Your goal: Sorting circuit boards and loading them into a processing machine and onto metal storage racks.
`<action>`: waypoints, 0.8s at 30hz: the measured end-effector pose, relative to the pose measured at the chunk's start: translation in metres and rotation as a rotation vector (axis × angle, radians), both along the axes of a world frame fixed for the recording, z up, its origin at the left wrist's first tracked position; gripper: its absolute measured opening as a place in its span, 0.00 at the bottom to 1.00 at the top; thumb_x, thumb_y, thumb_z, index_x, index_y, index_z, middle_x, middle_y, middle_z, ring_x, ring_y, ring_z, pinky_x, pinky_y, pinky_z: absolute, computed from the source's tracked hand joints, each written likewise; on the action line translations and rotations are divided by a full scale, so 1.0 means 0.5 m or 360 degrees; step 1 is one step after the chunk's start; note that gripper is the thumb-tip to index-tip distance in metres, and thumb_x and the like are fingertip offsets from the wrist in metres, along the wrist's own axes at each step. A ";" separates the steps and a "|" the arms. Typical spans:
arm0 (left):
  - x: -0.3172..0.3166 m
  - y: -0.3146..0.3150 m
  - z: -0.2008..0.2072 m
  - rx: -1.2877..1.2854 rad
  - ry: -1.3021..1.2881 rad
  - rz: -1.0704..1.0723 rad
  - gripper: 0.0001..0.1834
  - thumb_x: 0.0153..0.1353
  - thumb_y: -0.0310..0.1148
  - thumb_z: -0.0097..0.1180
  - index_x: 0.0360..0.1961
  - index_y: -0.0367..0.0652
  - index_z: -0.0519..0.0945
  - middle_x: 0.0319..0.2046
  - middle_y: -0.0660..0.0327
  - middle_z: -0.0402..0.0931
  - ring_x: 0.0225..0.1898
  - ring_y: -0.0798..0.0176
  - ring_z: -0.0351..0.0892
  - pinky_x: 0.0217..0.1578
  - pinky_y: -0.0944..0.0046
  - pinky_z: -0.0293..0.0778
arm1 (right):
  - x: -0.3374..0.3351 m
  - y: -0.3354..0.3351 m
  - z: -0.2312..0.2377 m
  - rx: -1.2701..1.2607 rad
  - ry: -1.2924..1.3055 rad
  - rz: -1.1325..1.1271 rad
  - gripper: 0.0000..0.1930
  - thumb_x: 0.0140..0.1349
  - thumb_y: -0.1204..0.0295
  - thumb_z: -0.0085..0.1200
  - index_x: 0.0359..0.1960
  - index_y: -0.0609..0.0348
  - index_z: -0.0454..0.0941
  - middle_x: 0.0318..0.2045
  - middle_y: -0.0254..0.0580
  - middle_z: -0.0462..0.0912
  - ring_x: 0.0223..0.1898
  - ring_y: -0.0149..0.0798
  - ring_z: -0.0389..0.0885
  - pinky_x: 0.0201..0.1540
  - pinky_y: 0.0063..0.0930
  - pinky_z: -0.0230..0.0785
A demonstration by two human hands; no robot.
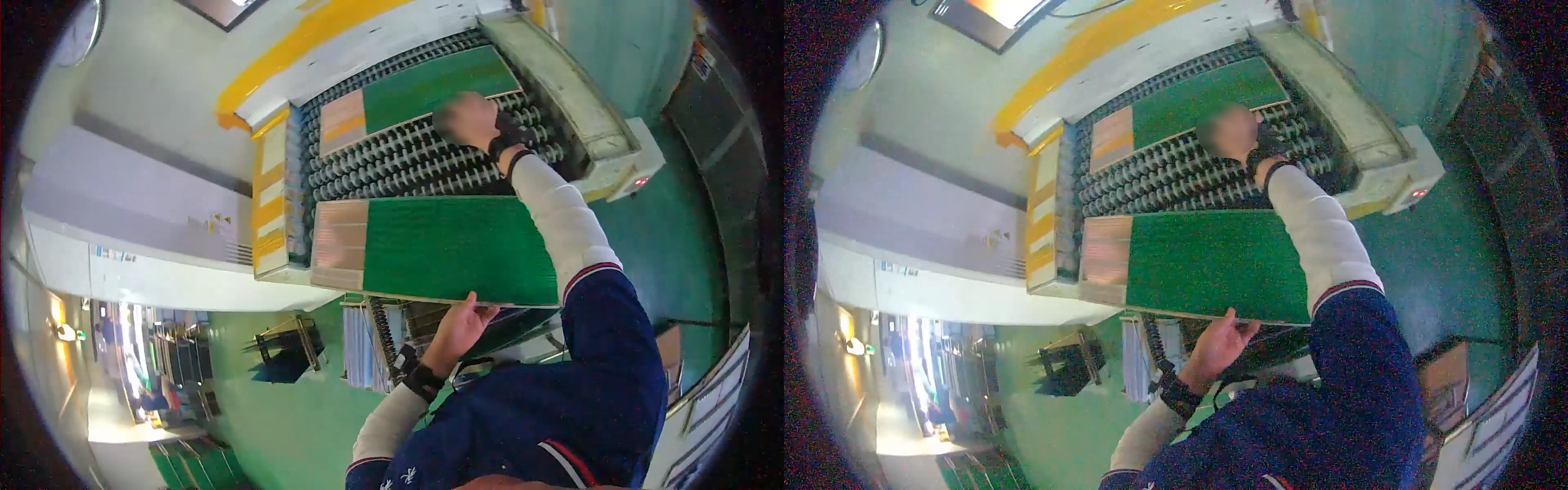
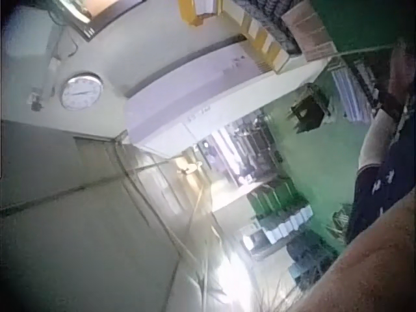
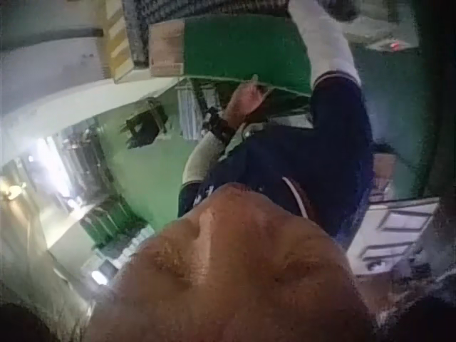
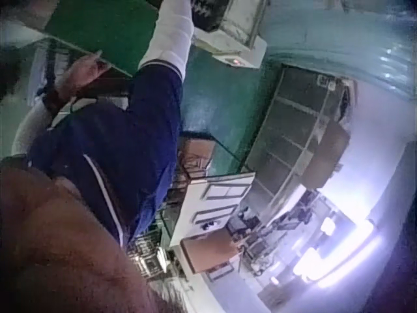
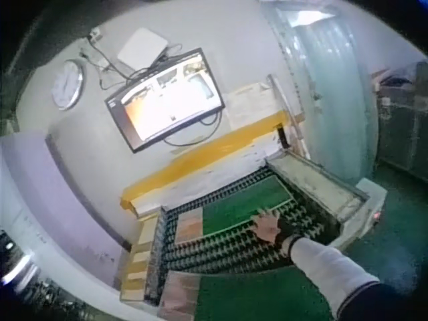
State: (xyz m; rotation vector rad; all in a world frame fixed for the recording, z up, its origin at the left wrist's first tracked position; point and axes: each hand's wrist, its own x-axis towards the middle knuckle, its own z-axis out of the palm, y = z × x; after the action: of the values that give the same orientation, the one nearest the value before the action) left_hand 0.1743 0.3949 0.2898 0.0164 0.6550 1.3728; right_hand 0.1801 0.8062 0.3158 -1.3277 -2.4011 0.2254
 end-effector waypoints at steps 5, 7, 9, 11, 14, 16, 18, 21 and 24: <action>-0.021 0.044 -0.004 -0.0028 0.0009 -0.0251 0.14 0.74 0.37 0.43 0.49 0.38 0.73 0.49 0.54 0.77 0.51 0.54 0.77 0.55 0.54 0.73 | -0.033 0.043 -0.001 -0.0010 -0.0008 -0.0057 0.27 0.64 0.50 0.52 0.63 0.42 0.71 0.69 0.47 0.61 0.71 0.55 0.53 0.67 0.67 0.40; -0.026 0.053 -0.016 -0.0057 0.0008 -0.0295 0.13 0.74 0.37 0.43 0.48 0.38 0.73 0.48 0.54 0.77 0.50 0.54 0.77 0.55 0.54 0.73 | -0.053 0.053 -0.002 -0.0020 0.0001 -0.0040 0.27 0.64 0.49 0.51 0.63 0.41 0.70 0.69 0.48 0.61 0.71 0.55 0.53 0.68 0.65 0.39; -0.022 0.074 0.002 -0.0014 0.0031 -0.0312 0.17 0.74 0.38 0.42 0.54 0.37 0.71 0.53 0.51 0.75 0.51 0.55 0.77 0.57 0.53 0.71 | -0.063 0.066 -0.005 -0.0003 -0.0020 -0.0028 0.28 0.63 0.48 0.51 0.63 0.41 0.70 0.69 0.48 0.61 0.71 0.55 0.53 0.68 0.64 0.39; -0.029 0.087 -0.011 0.0011 0.0027 -0.0320 0.18 0.74 0.39 0.42 0.54 0.37 0.72 0.52 0.51 0.76 0.51 0.55 0.77 0.56 0.53 0.72 | -0.076 0.075 -0.006 0.0015 -0.0036 -0.0013 0.28 0.63 0.48 0.51 0.63 0.41 0.70 0.69 0.48 0.61 0.71 0.55 0.53 0.69 0.64 0.39; -0.035 0.107 -0.022 0.0048 0.0023 -0.0352 0.18 0.73 0.40 0.44 0.54 0.37 0.72 0.51 0.52 0.77 0.50 0.55 0.78 0.56 0.52 0.72 | -0.100 0.086 -0.005 0.0017 -0.0092 -0.0001 0.28 0.63 0.48 0.51 0.64 0.41 0.70 0.68 0.48 0.62 0.71 0.55 0.53 0.68 0.63 0.41; -0.039 0.124 -0.022 0.0064 0.0018 -0.0375 0.19 0.73 0.41 0.44 0.54 0.37 0.72 0.50 0.52 0.77 0.50 0.55 0.78 0.55 0.52 0.72 | -0.110 0.093 -0.003 0.0007 -0.0068 0.0016 0.29 0.63 0.48 0.52 0.64 0.42 0.69 0.69 0.49 0.61 0.71 0.55 0.53 0.68 0.63 0.43; -0.039 0.144 -0.016 0.0033 0.0052 -0.0409 0.20 0.73 0.42 0.44 0.54 0.36 0.72 0.51 0.52 0.77 0.49 0.55 0.78 0.54 0.53 0.73 | -0.114 0.099 -0.004 0.0026 -0.0071 -0.0002 0.29 0.63 0.48 0.52 0.64 0.42 0.69 0.69 0.49 0.60 0.71 0.55 0.53 0.67 0.63 0.44; -0.030 0.180 0.018 0.0017 0.0082 -0.0343 0.17 0.75 0.40 0.40 0.49 0.36 0.73 0.47 0.48 0.78 0.43 0.55 0.80 0.47 0.55 0.77 | -0.115 0.091 -0.002 0.0105 -0.0090 0.0005 0.29 0.62 0.50 0.53 0.64 0.44 0.69 0.69 0.49 0.60 0.70 0.55 0.54 0.67 0.62 0.46; -0.033 0.202 0.026 0.0033 0.0203 -0.0306 0.18 0.75 0.40 0.38 0.50 0.35 0.72 0.46 0.48 0.79 0.41 0.55 0.81 0.45 0.56 0.78 | -0.119 0.004 0.052 0.0114 -0.0108 0.0212 0.29 0.61 0.51 0.54 0.63 0.47 0.69 0.68 0.50 0.61 0.69 0.55 0.56 0.66 0.62 0.49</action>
State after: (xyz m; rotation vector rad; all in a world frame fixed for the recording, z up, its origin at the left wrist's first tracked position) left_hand 0.1576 0.4957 0.3030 0.1808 0.7266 1.1997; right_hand 0.1204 0.8084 0.3420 -1.1630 -2.5322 0.1307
